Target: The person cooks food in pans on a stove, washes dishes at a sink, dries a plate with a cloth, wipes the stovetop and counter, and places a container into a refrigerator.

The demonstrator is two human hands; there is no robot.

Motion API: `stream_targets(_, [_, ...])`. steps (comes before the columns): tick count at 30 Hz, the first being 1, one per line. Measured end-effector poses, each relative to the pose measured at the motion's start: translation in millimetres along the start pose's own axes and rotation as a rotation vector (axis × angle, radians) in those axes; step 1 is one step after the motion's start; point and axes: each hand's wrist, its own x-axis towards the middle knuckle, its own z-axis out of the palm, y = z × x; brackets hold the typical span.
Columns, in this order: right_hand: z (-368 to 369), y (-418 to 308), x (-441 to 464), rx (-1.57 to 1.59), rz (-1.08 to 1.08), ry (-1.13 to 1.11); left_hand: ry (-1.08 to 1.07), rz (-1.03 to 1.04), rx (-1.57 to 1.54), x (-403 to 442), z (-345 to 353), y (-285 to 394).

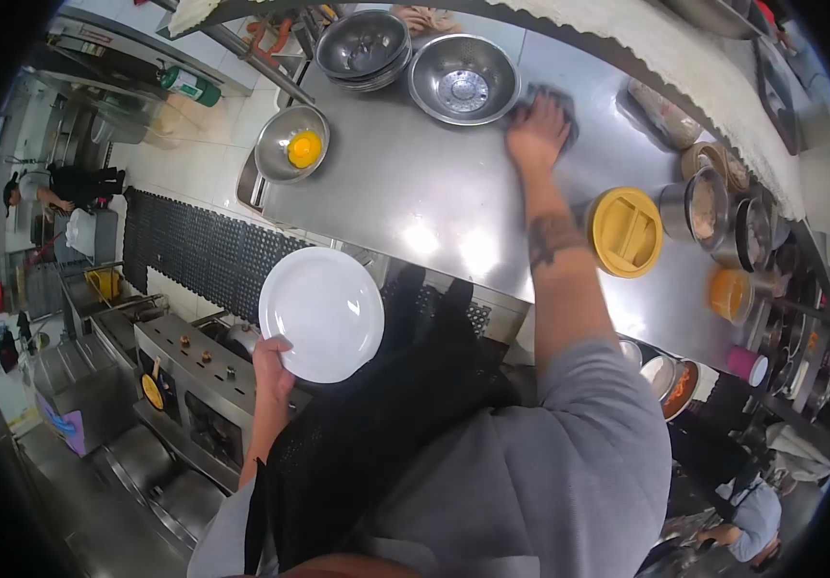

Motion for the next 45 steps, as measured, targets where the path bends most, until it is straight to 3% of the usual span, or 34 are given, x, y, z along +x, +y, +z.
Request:
stream_targets(4, [-44,-79,-122,-0.033,-0.083,-0.023,-0.026,0.054,-0.009,-7,1,-4])
stream_targets(6, [-64,-142,-134,0.234,-0.16,-0.253,-0.028,0.058,-0.014,-7,3,-3])
stream_targets(7, [-72,-167,-128,0.28,-0.256,-0.395,-0.047,0.071,-0.02,-6,9,-4])
stream_targets(8, [-54,-182,-137,0.323,-0.407,-0.414,-0.051,0.066,-0.044,-12,20,1])
stream_targets(9, [-52,-180,-145,0.321,-0.41,-0.415,-0.05,0.065,-0.048,-12,24,0])
stream_targets(11, [-55,-169,-172,0.536,-0.785,-0.424,-0.026,0.094,-0.04,-17,19,1])
stream_targets(13, [-86,-125,-187,0.606,-0.733,-0.539,0.008,0.112,-0.062,-25,11,-1])
stream_targets(16, [-127,-31,-203,0.289,-0.536,-0.452,0.088,0.121,-0.126,-39,-32,-5])
stream_targets(17, [-126,-3,-212,0.304,-0.396,-0.307,0.116,0.122,-0.141,-46,-49,-7])
stream_targets(19, [-125,0,-209,0.045,-0.204,-0.256,0.162,0.123,-0.155,-59,-80,-14])
stream_targets(21, [-107,-30,-202,-0.121,-0.158,-0.244,0.219,0.07,-0.215,-64,-116,-32])
stream_targets(24, [-71,-114,-183,-0.052,-0.382,-0.264,0.499,0.219,-0.337,-55,-190,-86])
stream_targets(25, [-56,-139,-180,-0.004,-0.477,-0.282,0.484,0.233,-0.422,-46,-229,-115])
stream_targets(27, [-34,-185,-176,0.1,-0.654,-0.359,0.598,0.2,-0.571,-71,-200,-90])
stream_targets(33, [-4,-193,-141,0.234,-0.961,-0.465,0.68,0.364,-0.937,-76,-306,-178])
stream_targets(35, [17,-162,-124,0.312,-0.887,-0.389,0.755,0.352,-0.961,-96,-328,-188])
stream_targets(36, [26,-156,-120,0.235,-0.799,-0.17,0.785,0.316,-0.93,-104,-333,-185])
stream_targets(37, [47,-142,-114,0.171,-0.619,-0.129,0.792,0.27,-0.902,-108,-336,-181])
stream_targets(39, [24,-167,-133,-0.064,-0.315,-0.229,0.658,0.2,-0.865,-99,-357,-183])
stream_targets(42, [-44,-227,-182,0.058,-0.542,-0.501,0.575,0.11,-0.716,-73,-389,-188])
stream_targets(43, [-25,-222,-207,0.261,-0.704,-0.334,0.527,0.102,-0.665,-62,-385,-179])
stream_targets(45, [-36,-242,-233,0.438,-0.789,-0.518,0.409,0.016,-0.585,-43,-379,-158])
